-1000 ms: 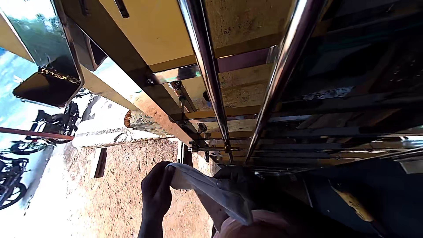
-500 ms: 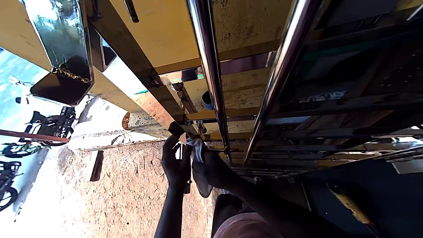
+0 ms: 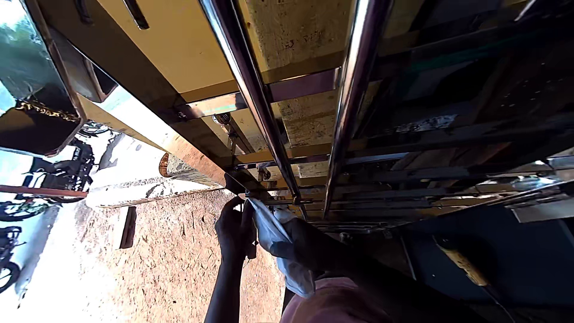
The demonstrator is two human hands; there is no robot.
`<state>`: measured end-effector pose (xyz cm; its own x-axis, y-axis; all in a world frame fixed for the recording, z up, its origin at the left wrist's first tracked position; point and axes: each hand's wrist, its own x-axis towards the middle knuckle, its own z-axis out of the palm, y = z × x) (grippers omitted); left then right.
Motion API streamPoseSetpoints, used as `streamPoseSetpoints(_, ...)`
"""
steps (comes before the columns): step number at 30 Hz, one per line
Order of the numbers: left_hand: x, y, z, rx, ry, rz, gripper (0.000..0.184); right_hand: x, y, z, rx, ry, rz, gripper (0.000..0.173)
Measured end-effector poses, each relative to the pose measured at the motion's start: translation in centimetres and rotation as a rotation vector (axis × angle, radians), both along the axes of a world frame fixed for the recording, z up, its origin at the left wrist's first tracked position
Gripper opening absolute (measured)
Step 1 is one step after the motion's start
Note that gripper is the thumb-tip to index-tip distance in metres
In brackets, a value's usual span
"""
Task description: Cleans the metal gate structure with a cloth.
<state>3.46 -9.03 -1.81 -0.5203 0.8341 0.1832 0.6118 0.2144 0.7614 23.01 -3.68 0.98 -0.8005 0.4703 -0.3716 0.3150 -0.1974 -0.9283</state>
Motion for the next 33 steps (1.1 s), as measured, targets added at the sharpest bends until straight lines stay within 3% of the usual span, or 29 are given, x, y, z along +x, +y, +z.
streamPoseSetpoints(3,-0.2,-1.5,2.0,-0.008,0.062,-0.051,0.021,3.0,0.0,-0.4,0.006,0.141,-0.005,0.024)
streamPoseSetpoints(5,0.3,-1.5,2.9,0.091,0.05,-0.049,0.017,3.2,-0.5,-0.5,-0.115,0.429,-0.163,0.016)
streamPoseSetpoints(7,1.0,-0.6,2.9,0.178,0.049,0.016,0.016,1.2,-1.4,-0.5,-0.186,0.626,-0.344,0.032)
streamPoseSetpoints(9,1.3,0.2,2.4,0.224,0.032,0.091,0.033,-1.3,-1.4,-0.3,-0.099,0.463,-0.408,0.054)
streamPoseSetpoints(12,0.3,0.7,2.1,0.28,-0.077,0.063,0.057,-5.0,-0.5,-0.4,-0.053,0.177,-0.319,0.068)
streamPoseSetpoints(15,-0.3,1.4,3.2,0.318,-0.256,-0.07,0.051,-7.1,0.4,-0.3,-0.036,0.111,-0.307,0.1)
streamPoseSetpoints(17,0.2,2.2,4.2,0.295,-0.321,-0.108,0.041,-7.8,1.0,0.6,-0.055,0.092,-0.34,0.107)
streamPoseSetpoints(20,0.8,2.6,5.0,0.243,-0.224,-0.086,0.031,-8.0,0.6,1.0,-0.093,0.045,-0.366,0.099)
streamPoseSetpoints(22,0.6,2.8,4.8,0.234,-0.153,-0.065,0.034,-7.0,0.1,1.2,-0.099,0.028,-0.283,0.106)
streamPoseSetpoints(24,0.4,3.0,4.4,0.242,-0.087,-0.047,0.03,-5.4,-0.6,1.2,-0.092,0.049,-0.208,0.091)
streamPoseSetpoints(27,-0.4,2.9,4.2,0.193,-0.147,-0.048,0.028,-1.9,-0.6,0.7,-0.147,0.194,-0.135,0.033)
streamPoseSetpoints(29,-0.5,1.8,4.4,0.075,-0.257,-0.03,0.028,0.3,-0.2,0.9,-0.162,0.238,-0.029,0.04)
streamPoseSetpoints(31,-0.4,-0.4,4.4,-0.033,-0.329,-0.174,0.038,1.7,-0.1,1.0,-0.087,0.276,0.019,0.043)
streamPoseSetpoints(33,0.1,-2.7,4.0,-0.097,-0.46,-0.532,0.063,2.5,-0.2,1.0,-0.062,0.389,0.07,0.041)
